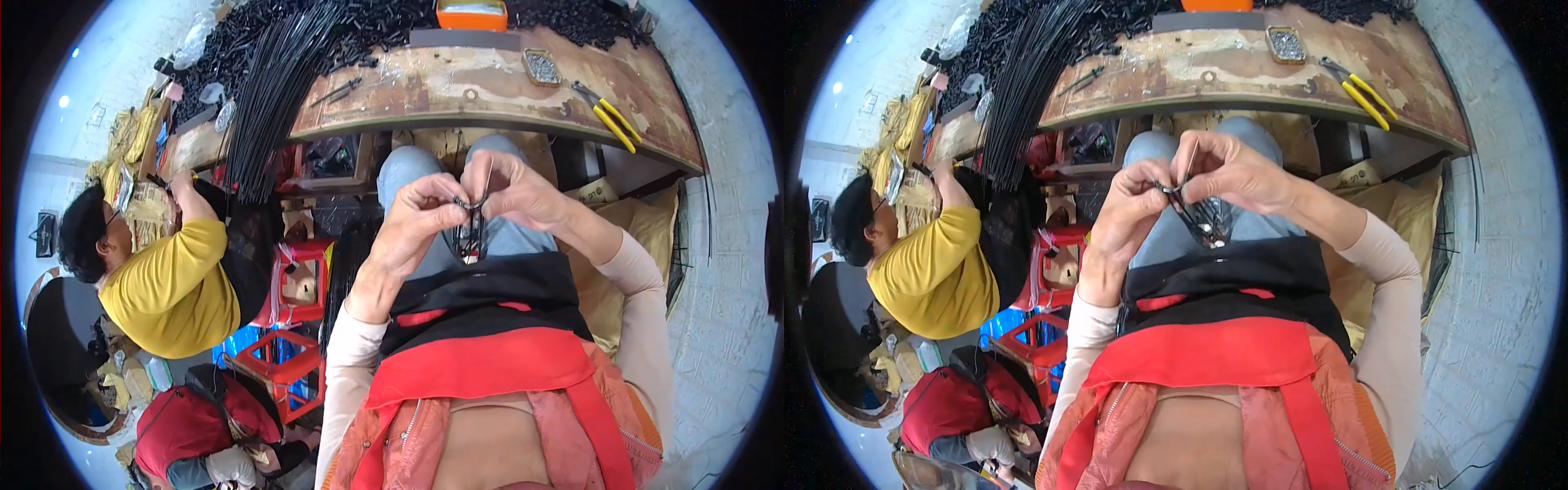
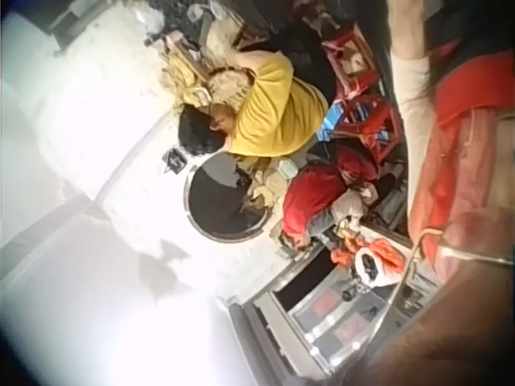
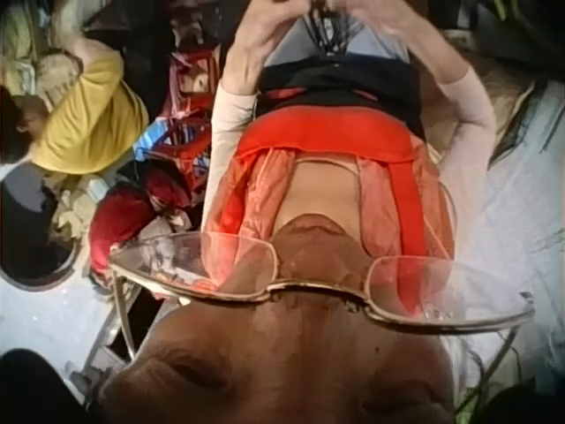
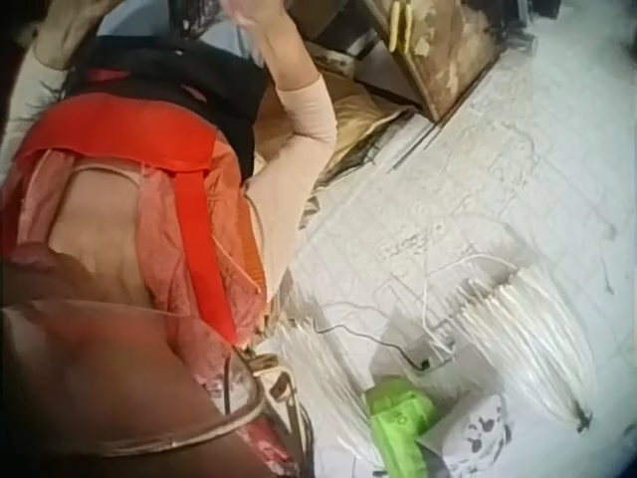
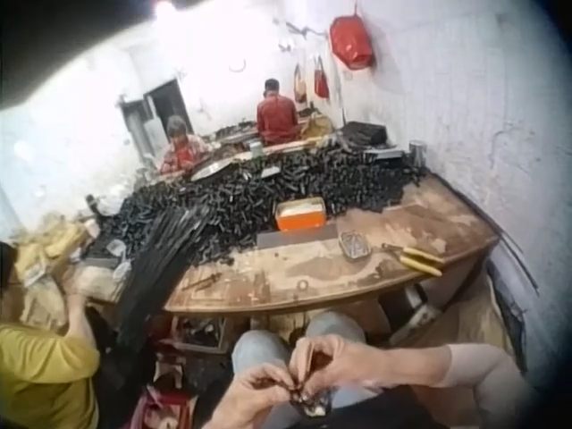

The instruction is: Measuring, bundling, tying, and trimming black plastic filaments at a factory workbench.

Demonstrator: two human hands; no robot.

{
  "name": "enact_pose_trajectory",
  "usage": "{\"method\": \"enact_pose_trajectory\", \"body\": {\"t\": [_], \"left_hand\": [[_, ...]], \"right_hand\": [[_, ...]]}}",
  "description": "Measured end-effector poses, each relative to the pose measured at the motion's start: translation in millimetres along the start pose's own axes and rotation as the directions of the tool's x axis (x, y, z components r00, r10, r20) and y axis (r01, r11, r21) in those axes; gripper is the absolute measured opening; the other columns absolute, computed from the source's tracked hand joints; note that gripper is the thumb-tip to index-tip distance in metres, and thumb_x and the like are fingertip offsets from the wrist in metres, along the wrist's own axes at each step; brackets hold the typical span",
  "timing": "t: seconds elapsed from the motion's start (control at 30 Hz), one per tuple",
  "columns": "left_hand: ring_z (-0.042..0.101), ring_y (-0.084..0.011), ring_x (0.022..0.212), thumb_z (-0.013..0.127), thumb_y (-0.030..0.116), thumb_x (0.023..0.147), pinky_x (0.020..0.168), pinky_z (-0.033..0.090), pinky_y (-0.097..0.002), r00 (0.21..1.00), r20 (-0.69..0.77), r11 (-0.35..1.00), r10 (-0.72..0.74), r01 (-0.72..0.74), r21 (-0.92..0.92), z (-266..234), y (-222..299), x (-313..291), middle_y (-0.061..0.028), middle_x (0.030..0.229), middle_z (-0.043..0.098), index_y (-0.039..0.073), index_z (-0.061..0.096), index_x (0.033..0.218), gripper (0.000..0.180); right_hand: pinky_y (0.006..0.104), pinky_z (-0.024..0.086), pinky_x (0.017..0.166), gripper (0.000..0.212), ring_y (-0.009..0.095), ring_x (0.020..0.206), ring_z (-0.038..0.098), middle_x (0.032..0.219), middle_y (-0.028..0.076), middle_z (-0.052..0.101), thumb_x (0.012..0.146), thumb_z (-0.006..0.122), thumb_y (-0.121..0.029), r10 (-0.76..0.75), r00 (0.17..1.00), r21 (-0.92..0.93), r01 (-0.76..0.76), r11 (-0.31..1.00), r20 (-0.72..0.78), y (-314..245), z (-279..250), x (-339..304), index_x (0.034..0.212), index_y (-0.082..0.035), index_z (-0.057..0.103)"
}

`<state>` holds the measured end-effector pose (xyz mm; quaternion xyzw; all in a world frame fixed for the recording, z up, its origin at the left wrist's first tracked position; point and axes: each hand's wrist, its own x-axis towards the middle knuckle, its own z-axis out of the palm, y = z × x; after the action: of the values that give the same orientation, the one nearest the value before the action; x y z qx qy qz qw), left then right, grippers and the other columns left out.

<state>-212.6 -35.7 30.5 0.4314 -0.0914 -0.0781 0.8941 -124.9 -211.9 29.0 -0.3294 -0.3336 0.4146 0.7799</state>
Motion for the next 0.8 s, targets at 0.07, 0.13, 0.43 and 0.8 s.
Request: {"method": "enact_pose_trajectory", "body": {"t": [0.07,0.13,0.43,0.8], "left_hand": [[0.06,-0.0129,0.081,0.075,0.004,0.08,0.076,0.048,-0.0264,0.999,-0.049,1.0,0.006,-0.007,-0.005,4,0,-1,-0.0039,0.089,0.063,0.002,0.066,0.088,0.012],[0.058,-0.011,0.081,0.074,0.003,0.082,0.077,0.047,-0.025,0.981,-0.176,0.994,0.079,-0.064,0.09,9,-2,-2,-0.003,0.094,0.063,0.003,0.064,0.09,0.013],[0.066,-0.0183,0.081,0.069,-0.012,0.075,0.076,0.055,-0.0305,0.989,-0.147,0.925,-0.029,0.082,0.372,8,-10,-8,-0.0106,0.088,0.068,-0.005,0.067,0.087,0.015],[0.06,-0.0164,0.086,0.07,-0.004,0.08,0.08,0.049,-0.0299,0.995,0.035,0.902,-0.09,0.067,0.426,11,-11,-1,-0.0071,0.099,0.057,-0.003,0.065,0.088,0.01]], "right_hand": [[0.0245,0.049,0.077,0.018,0.009,0.083,0.061,0.086,0.002,0.064,0.081,0.073,0.001,-0.023,0.998,-0.045,0.021,0.999,-0.058,1,3,-2,0.087,-0.006,0.059],[0.0228,0.049,0.076,0.02,0.007,0.083,0.06,0.09,0.0,0.063,0.079,0.074,0.003,-0.126,0.974,-0.246,0.078,0.966,-0.189,2,7,-5,0.088,-0.007,0.059],[0.0278,0.05,0.075,0.022,0.014,0.084,0.061,0.087,0.007,0.064,0.073,0.076,0.009,0.063,0.988,-0.236,-0.095,0.967,-0.142,-22,4,-22,0.084,-0.003,0.061],[0.0266,0.051,0.073,0.021,0.011,0.082,0.064,0.086,0.003,0.063,0.077,0.074,0.008,-0.039,0.99,-0.307,-0.004,0.952,-0.134,-10,-1,-40,0.089,-0.002,0.061]]}}
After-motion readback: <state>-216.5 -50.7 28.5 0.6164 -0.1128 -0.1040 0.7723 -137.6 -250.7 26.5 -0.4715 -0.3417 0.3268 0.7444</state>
